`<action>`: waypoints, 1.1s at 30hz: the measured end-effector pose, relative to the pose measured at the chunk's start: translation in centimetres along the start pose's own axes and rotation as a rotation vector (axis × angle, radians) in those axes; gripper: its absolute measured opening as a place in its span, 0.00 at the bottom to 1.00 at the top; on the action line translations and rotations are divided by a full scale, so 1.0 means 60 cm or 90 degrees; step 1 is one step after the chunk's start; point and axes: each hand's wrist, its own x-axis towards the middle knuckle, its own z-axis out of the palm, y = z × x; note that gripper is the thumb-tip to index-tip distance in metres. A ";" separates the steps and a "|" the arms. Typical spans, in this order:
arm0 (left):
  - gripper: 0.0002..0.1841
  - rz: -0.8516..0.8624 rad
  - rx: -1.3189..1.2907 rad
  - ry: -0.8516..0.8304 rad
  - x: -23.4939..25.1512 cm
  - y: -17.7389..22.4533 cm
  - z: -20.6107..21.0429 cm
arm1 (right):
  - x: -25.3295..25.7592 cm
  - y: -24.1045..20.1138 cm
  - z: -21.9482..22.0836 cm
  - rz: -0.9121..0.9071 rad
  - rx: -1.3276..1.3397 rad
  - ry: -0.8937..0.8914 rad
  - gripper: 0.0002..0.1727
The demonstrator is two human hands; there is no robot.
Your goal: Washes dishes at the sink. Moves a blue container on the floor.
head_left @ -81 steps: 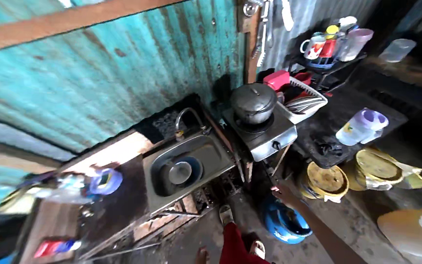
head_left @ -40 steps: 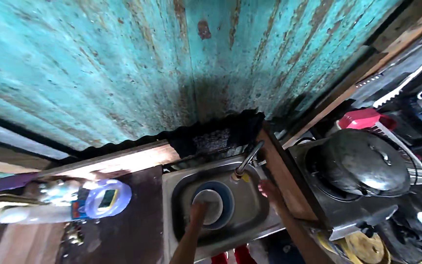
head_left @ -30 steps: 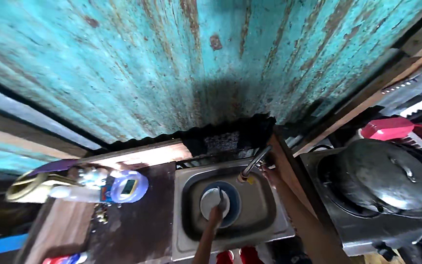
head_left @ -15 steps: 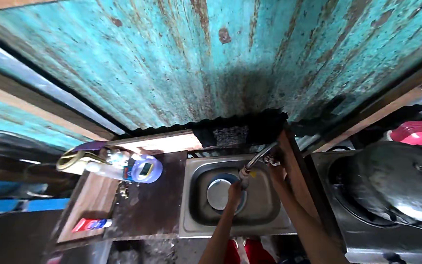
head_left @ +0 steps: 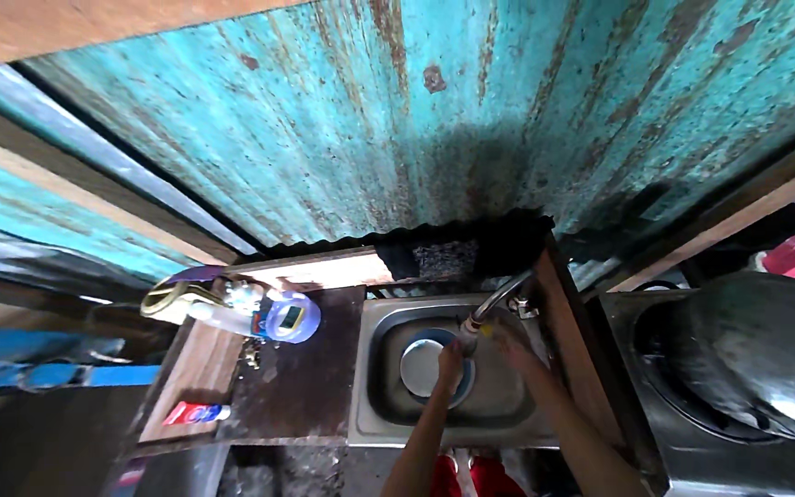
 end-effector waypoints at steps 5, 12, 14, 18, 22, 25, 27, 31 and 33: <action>0.23 -0.009 0.035 0.037 -0.006 -0.018 0.007 | -0.027 0.063 0.080 0.077 0.086 -0.179 0.20; 0.20 -0.035 -0.035 0.032 -0.033 -0.042 0.027 | 0.009 0.056 0.087 -0.105 -0.194 -0.018 0.22; 0.20 -0.044 -0.050 0.039 -0.025 -0.035 0.021 | 0.003 0.054 0.095 -0.074 0.022 -0.126 0.24; 0.24 -0.092 0.039 0.056 -0.008 -0.025 -0.010 | -0.027 0.041 0.089 0.012 0.036 -0.315 0.22; 0.26 -0.104 0.166 0.008 -0.021 0.004 -0.010 | -0.010 0.041 0.099 0.021 -0.006 -0.148 0.23; 0.25 -0.097 0.146 0.019 -0.029 0.009 0.003 | -0.009 0.030 0.113 -0.137 -0.299 0.014 0.31; 0.25 -0.097 0.133 0.026 -0.039 0.013 0.006 | -0.024 0.026 0.120 -0.157 -0.317 0.039 0.27; 0.27 -0.108 0.121 0.009 -0.035 0.001 -0.003 | -0.030 0.052 0.118 0.016 0.033 -0.063 0.26; 0.26 -0.101 0.134 -0.019 -0.036 -0.006 0.005 | -0.020 0.047 0.104 -0.029 -0.110 -0.036 0.29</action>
